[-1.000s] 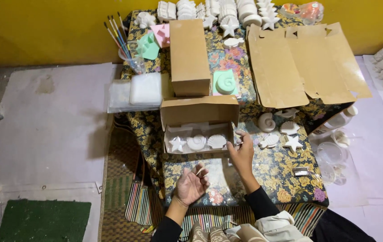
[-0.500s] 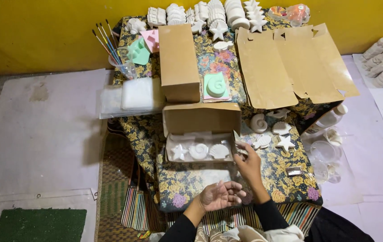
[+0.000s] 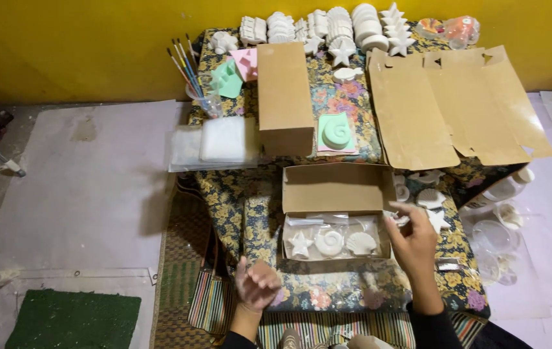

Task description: The person places plaster shapes into small plastic bags and then arranges the bags inside a cardboard box.

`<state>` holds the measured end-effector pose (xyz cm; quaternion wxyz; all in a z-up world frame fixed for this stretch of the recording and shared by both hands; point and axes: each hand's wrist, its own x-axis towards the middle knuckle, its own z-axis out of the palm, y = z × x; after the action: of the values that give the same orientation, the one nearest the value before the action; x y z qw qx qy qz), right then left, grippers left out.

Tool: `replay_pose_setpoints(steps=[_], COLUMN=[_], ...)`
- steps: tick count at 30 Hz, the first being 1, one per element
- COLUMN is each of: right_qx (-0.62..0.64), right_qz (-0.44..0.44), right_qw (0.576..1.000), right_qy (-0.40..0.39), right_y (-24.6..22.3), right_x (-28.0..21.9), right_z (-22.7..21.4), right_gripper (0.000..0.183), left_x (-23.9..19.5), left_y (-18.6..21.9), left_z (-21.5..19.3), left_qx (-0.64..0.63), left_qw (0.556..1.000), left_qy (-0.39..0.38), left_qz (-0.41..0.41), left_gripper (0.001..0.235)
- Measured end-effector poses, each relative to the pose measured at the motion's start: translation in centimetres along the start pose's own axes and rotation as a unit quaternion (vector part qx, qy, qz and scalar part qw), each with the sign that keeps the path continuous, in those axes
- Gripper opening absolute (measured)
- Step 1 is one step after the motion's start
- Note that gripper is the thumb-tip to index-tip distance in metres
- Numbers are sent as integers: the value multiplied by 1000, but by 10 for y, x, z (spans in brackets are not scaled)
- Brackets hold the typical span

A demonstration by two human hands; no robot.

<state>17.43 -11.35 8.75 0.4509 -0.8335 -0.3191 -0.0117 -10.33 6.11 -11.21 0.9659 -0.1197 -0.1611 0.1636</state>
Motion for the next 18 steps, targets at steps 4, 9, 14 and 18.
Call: replay_pose_setpoints(steps=[4,9,14,18], right_qx=[97,93,-29,-103], right_qz=[-97,-365,-480,-498], right_qw=[989,914,870,860], right_qy=[-49,-150,-110,-41], right_y=[-124,-205,-240,-248], right_x=[50,124,199,237], right_z=[6,75,188,268], right_gripper=[19,20,10,26], left_x=[28,45,42,39], left_y=[3,7,14,20], left_z=[28,28,22,5], left_qx=[78,171,116,114], left_qw=[984,966,973,963], left_qy=[85,165,176,215], left_qz=[134,99,97,112], left_gripper=[25,49,48,46])
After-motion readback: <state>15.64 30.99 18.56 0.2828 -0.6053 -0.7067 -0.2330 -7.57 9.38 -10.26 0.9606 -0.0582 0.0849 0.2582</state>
